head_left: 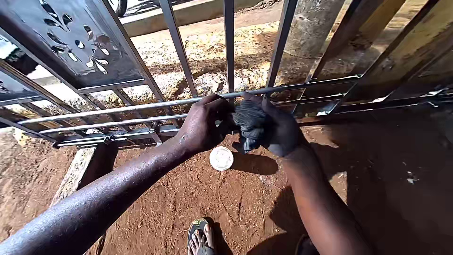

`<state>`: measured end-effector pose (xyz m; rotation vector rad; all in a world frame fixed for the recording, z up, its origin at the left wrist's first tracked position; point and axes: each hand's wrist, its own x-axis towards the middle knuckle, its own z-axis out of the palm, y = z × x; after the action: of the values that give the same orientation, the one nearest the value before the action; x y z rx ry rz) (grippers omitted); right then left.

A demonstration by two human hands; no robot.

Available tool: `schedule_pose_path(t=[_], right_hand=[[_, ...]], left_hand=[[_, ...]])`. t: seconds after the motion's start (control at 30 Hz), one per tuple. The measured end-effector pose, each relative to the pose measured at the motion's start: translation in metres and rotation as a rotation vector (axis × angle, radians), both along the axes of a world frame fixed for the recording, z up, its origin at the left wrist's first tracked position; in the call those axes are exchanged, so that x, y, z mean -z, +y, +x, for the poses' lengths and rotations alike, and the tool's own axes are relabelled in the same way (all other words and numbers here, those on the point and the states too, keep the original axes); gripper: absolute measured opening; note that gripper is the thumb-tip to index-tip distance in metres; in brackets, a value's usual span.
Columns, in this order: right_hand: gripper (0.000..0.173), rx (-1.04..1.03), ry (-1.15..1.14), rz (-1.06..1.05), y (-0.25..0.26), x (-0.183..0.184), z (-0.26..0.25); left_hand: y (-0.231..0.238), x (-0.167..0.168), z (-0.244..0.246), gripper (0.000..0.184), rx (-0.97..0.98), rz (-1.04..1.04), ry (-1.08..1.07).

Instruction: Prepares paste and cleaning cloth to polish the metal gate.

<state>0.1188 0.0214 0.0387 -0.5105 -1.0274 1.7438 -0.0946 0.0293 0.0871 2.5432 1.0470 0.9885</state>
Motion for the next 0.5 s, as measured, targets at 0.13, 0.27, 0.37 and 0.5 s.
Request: schedule_pose_path(t=[0.13, 0.27, 0.37, 0.5], right_hand=[[0.059, 0.186, -0.296, 0.155, -0.012, -0.001, 0.006], [0.034, 0.394, -0.324, 0.117, -0.010, 0.008, 0.004], [0.047, 0.383, -0.296, 0.024, -0.017, -0.002, 0.004], [0.052, 0.210, 0.009, 0.178, -0.013, 0.012, 0.022]], left_hand=[[-0.004, 0.003, 0.010, 0.026, 0.035, -0.326, -0.147], [-0.012, -0.011, 0.017, 0.056, 0.114, -0.797, -0.341], [-0.014, -0.002, 0.031, 0.055, 0.067, -0.729, -0.311], [-0.004, 0.004, 0.034, 0.025, -0.063, -0.605, -0.487]])
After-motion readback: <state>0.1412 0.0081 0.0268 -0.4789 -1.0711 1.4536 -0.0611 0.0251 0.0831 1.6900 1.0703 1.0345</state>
